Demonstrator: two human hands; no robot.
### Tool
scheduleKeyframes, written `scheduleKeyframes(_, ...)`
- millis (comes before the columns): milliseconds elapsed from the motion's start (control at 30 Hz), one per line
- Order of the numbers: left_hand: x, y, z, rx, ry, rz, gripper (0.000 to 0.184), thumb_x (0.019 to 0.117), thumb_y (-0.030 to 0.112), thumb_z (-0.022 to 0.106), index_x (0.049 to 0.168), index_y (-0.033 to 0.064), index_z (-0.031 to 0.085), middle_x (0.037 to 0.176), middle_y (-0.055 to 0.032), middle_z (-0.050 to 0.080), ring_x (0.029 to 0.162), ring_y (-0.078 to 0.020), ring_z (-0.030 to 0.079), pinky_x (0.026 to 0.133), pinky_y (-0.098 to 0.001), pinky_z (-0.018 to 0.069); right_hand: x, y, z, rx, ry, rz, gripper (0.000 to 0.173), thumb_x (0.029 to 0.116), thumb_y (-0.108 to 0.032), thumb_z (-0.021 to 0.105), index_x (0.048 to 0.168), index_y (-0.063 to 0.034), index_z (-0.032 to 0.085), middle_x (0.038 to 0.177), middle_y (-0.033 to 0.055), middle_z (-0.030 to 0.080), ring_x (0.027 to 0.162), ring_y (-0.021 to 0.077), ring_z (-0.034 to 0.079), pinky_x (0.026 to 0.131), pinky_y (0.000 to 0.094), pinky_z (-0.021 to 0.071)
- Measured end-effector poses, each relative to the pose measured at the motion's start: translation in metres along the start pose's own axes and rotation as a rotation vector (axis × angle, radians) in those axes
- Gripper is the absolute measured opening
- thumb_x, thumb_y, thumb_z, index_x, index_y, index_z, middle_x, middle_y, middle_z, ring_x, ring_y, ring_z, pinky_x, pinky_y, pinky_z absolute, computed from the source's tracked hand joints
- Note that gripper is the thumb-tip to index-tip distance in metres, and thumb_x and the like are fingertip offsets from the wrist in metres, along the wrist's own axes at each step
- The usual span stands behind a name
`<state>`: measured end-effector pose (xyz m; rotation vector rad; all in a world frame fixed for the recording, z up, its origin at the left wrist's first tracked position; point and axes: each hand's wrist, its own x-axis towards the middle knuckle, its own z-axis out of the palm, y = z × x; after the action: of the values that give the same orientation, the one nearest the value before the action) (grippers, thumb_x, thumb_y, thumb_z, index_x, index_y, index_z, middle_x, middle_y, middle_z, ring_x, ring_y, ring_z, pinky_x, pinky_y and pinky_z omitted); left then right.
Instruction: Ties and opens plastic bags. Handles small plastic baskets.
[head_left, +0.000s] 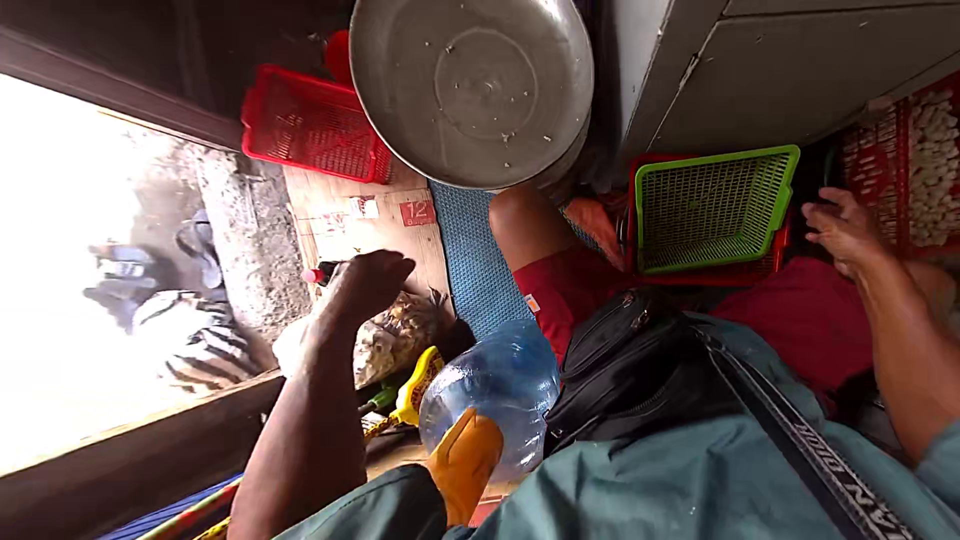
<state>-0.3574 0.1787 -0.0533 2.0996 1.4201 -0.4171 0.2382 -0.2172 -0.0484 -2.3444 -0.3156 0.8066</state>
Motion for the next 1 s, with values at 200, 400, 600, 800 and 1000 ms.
scheduleKeyframes(200, -0.052, 0.192, -0.022, -0.145, 0.353, 0.327, 0.034, 0.1083, 0.022, 0.048, 0.128, -0.0001, 0.065, 0.120, -0.0214, 0.070, 0.110, -0.0322, 0.070, 0.100, -0.0541, 0.0539, 0.029, 0.063, 0.034, -0.154, -0.027, -0.103, 0.078, 0.0999, -0.050, 0.061, 0.161, -0.0143, 0.029, 0.156, 0.0241, 0.042, 0.139, 0.0436, 0.046, 0.110, 0.0662, 0.0388)
scheduleKeyframes(400, -0.004, 0.310, 0.090, -0.529, 0.000, 0.326, 0.054, 0.1057, 0.034, 0.055, 0.152, 0.0064, 0.047, 0.143, -0.0167, 0.059, 0.121, -0.0257, 0.066, 0.103, -0.0481, 0.0544, 0.022, 0.066, 0.031, -0.193, 0.018, -0.107, 0.063, 0.1025, -0.038, 0.060, 0.155, -0.0110, 0.039, 0.143, 0.0263, 0.054, 0.127, 0.0454, 0.056, 0.103, 0.0672, 0.0443)
scheduleKeyframes(600, 0.030, 0.344, 0.184, -0.654, -0.235, 0.094, 0.061, 0.1052, 0.036, 0.058, 0.154, 0.0061, 0.039, 0.128, -0.0212, 0.066, 0.113, -0.0302, 0.068, 0.098, -0.0513, 0.0554, 0.034, 0.084, 0.037, -0.200, -0.071, -0.082, 0.088, 0.0933, -0.058, 0.067, 0.161, -0.0192, 0.027, 0.145, 0.0248, 0.054, 0.127, 0.0478, 0.057, 0.100, 0.0721, 0.0443)
scheduleKeyframes(800, 0.044, 0.336, 0.194, -0.789, -0.155, 0.016, 0.051, 0.1003, 0.040, 0.064, 0.139, 0.0082, 0.055, 0.106, -0.0149, 0.072, 0.091, -0.0250, 0.073, 0.082, -0.0480, 0.0620, 0.051, 0.079, 0.040, -0.158, -0.012, -0.082, 0.074, 0.0953, -0.046, 0.065, 0.158, -0.0205, 0.036, 0.137, 0.0228, 0.061, 0.123, 0.0444, 0.060, 0.097, 0.0716, 0.0460)
scheduleKeyframes(1000, 0.065, 0.321, 0.221, -0.710, -0.194, -0.048, 0.053, 0.0972, 0.037, 0.068, 0.139, 0.0087, 0.053, 0.115, -0.0148, 0.070, 0.102, -0.0256, 0.070, 0.090, -0.0498, 0.0599, 0.045, 0.074, 0.045, -0.189, -0.122, -0.041, 0.086, 0.0951, -0.038, 0.068, 0.164, -0.0200, 0.020, 0.142, 0.0237, 0.056, 0.125, 0.0439, 0.059, 0.098, 0.0684, 0.0477)
